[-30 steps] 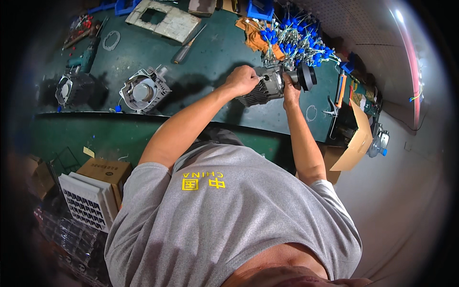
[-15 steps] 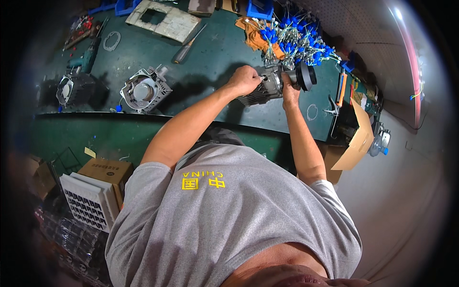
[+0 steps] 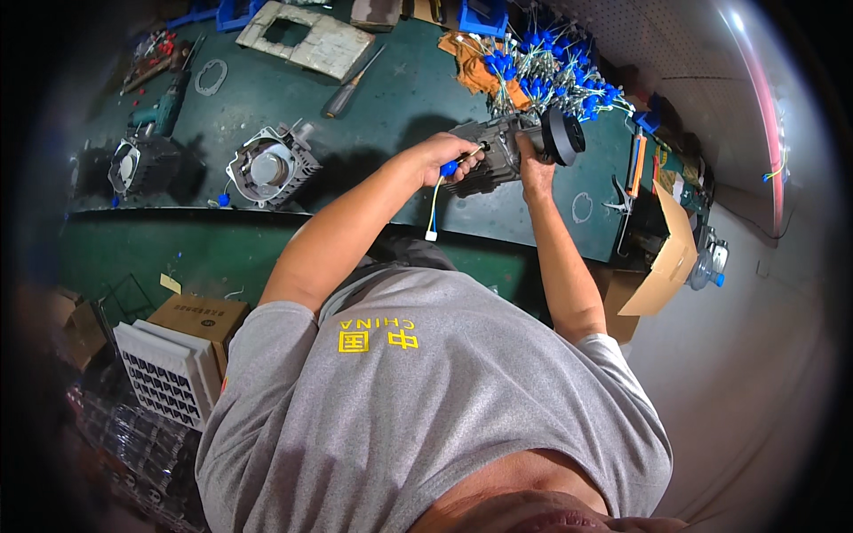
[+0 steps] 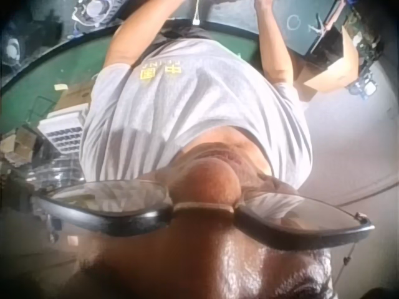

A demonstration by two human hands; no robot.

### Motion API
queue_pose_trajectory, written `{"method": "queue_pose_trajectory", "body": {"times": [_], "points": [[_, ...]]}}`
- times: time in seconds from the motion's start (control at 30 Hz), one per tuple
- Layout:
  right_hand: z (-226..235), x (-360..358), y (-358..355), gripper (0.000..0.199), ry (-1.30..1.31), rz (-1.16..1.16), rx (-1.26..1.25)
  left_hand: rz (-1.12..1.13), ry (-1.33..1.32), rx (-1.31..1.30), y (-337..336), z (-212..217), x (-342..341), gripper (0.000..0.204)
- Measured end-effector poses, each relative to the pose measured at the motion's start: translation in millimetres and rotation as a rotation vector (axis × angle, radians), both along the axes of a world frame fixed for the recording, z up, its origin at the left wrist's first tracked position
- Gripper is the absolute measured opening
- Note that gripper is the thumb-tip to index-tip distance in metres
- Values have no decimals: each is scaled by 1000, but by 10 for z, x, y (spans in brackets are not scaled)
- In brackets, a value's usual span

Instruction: The person assembles electrical components on a workbench, connecting wires to motor housings and securing them with tools. They handle multiple units sequentially, attaching wire harnesses and tightening fasteners.

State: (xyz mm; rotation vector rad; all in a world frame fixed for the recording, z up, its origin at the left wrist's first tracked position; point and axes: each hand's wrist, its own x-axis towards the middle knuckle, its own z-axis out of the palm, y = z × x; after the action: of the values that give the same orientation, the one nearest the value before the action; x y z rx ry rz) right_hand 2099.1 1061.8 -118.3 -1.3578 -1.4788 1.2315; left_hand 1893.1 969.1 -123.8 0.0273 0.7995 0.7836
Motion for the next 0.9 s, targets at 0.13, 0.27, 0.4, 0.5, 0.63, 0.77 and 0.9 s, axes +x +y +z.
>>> {"method": "queue_pose_trajectory", "body": {"times": [0.13,0.27,0.4,0.5,0.63,0.77,0.9], "points": [[16,-22,-6,45,-4,45,15,64,-10,0,-25,17,7,23],[77,-94,-24,47,-30,38,22,-30,501,304,-60,108,65,26],[78,-90,-30,49,-46,52,63,-131,1392,728,-180,186,105,25],[41,-114,-32,50,-57,61,106,-140,1534,794,-234,289,111,27],[163,-230,-59,50,-75,73,76,9,1249,573,-145,14,109,27],[103,-220,-57,50,-92,65,113,87,634,260,-135,12,66,29],[187,-277,-84,48,-102,94,132,37,506,213,-114,-20,-67,24]]}}
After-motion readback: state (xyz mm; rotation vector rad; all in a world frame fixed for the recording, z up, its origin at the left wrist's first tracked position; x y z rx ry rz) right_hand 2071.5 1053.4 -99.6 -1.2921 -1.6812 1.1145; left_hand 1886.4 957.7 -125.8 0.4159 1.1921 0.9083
